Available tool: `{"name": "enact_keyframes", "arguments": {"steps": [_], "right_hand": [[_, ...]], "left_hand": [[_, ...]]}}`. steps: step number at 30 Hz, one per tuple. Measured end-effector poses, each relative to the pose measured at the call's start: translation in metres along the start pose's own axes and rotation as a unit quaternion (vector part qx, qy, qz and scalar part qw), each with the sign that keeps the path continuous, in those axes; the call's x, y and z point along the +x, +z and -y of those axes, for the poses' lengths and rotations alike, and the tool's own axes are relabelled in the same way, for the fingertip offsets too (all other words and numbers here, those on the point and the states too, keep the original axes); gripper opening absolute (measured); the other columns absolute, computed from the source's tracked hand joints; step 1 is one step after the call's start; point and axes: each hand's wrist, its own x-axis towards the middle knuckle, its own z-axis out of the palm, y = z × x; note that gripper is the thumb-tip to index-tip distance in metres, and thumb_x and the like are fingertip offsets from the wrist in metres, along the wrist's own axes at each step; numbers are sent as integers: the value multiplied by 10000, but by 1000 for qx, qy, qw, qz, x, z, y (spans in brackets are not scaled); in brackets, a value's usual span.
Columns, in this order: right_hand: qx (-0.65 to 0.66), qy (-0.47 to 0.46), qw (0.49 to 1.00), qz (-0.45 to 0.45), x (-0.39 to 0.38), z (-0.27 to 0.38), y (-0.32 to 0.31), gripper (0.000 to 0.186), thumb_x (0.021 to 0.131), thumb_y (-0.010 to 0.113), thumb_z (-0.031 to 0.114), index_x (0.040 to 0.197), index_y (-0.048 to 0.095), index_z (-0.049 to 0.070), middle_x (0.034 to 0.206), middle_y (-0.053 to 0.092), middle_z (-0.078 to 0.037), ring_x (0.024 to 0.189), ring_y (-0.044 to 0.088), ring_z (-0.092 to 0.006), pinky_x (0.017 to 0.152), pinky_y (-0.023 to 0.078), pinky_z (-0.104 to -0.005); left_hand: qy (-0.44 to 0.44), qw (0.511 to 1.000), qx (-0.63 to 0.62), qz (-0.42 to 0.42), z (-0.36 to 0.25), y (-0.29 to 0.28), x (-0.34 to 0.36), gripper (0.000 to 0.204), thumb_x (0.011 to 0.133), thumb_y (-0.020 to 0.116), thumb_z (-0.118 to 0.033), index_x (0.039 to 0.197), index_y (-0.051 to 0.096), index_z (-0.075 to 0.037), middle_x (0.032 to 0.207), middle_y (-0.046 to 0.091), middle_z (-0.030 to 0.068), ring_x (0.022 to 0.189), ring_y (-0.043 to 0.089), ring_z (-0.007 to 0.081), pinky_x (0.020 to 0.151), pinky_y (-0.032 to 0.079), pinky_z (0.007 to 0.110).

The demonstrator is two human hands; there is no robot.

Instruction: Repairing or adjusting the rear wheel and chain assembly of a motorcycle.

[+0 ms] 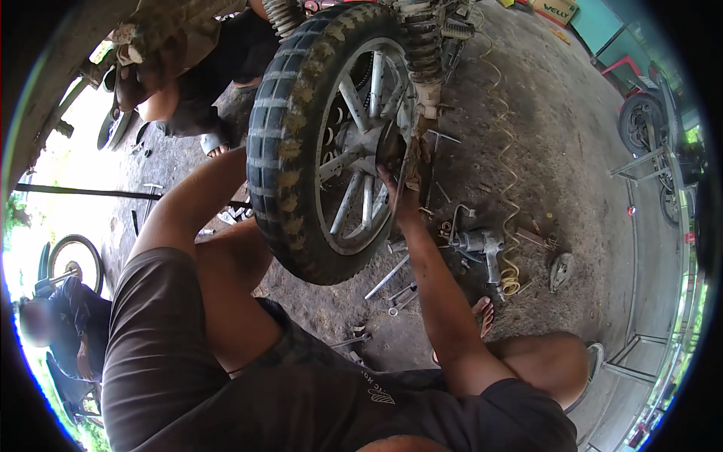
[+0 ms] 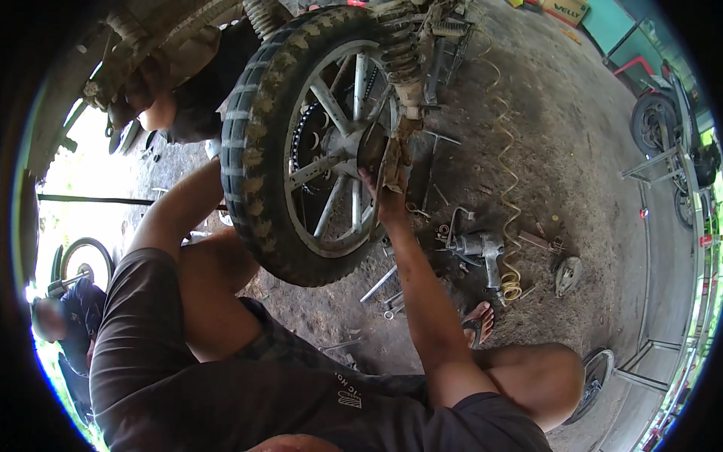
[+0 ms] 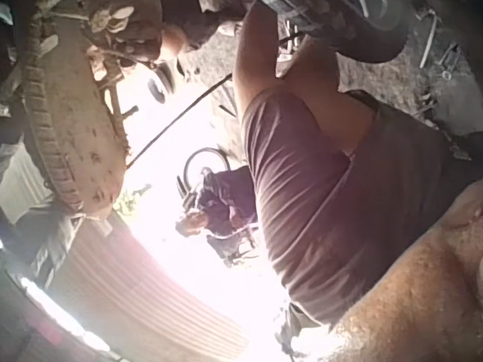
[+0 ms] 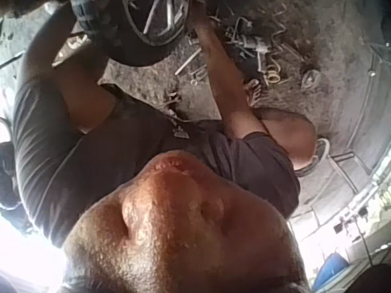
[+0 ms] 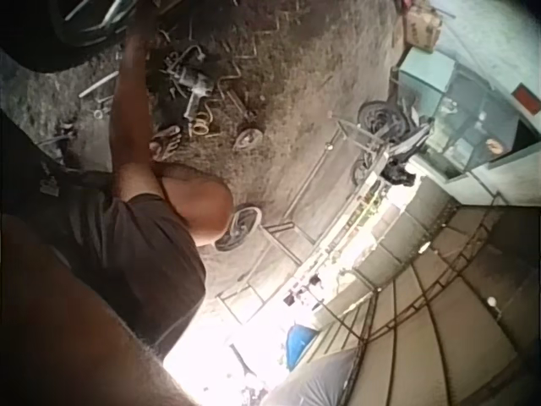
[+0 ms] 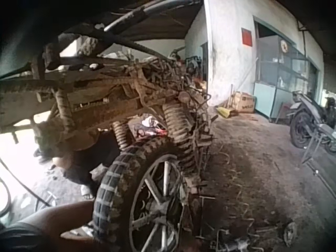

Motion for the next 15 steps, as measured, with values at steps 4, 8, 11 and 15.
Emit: {"name": "enact_keyframes", "arguments": {"steps": [4, 8, 11, 15], "right_hand": [[-126, -82, 989, 3, -8, -5, -2, 603, 870, 716, -13, 1398, 438, 72, 1332, 553, -83, 1169, 581, -209, 1020, 506, -358], [104, 27, 992, 72, -5, -34, -17, 592, 893, 665, -44, 1415, 413, 78, 1360, 519, -73, 1215, 544, -205, 1049, 493, -393], [283, 138, 946, 81, -10, -67, -57, 587, 935, 644, 41, 1458, 378, 64, 1389, 499, -76, 1230, 530, -192, 1081, 451, -380], [32, 51, 995, 81, -10, -47, -39, 706, 900, 598, 33, 1529, 278, 12, 1450, 481, -140, 1296, 507, -234, 1122, 366, -322]], "left_hand": [[-37, 998, -6, 41, -7, -19, -5, 356, 872, 652, -219, 1181, 628, -44, 1033, 675, 205, 1019, 645, 383, 904, 513, 452], [-43, 995, -8, 92, 10, -46, -25, 344, 877, 646, -220, 1171, 634, -41, 1026, 675, 209, 1011, 646, 384, 898, 513, 453], [-12, 991, -2, 132, 33, -59, -24, 336, 881, 641, -221, 1164, 638, -39, 1021, 675, 212, 1005, 647, 386, 894, 514, 454], [-49, 981, 37, 186, 112, -96, -89, 325, 887, 635, -222, 1153, 643, -36, 1014, 675, 216, 997, 648, 388, 888, 515, 455]]}}
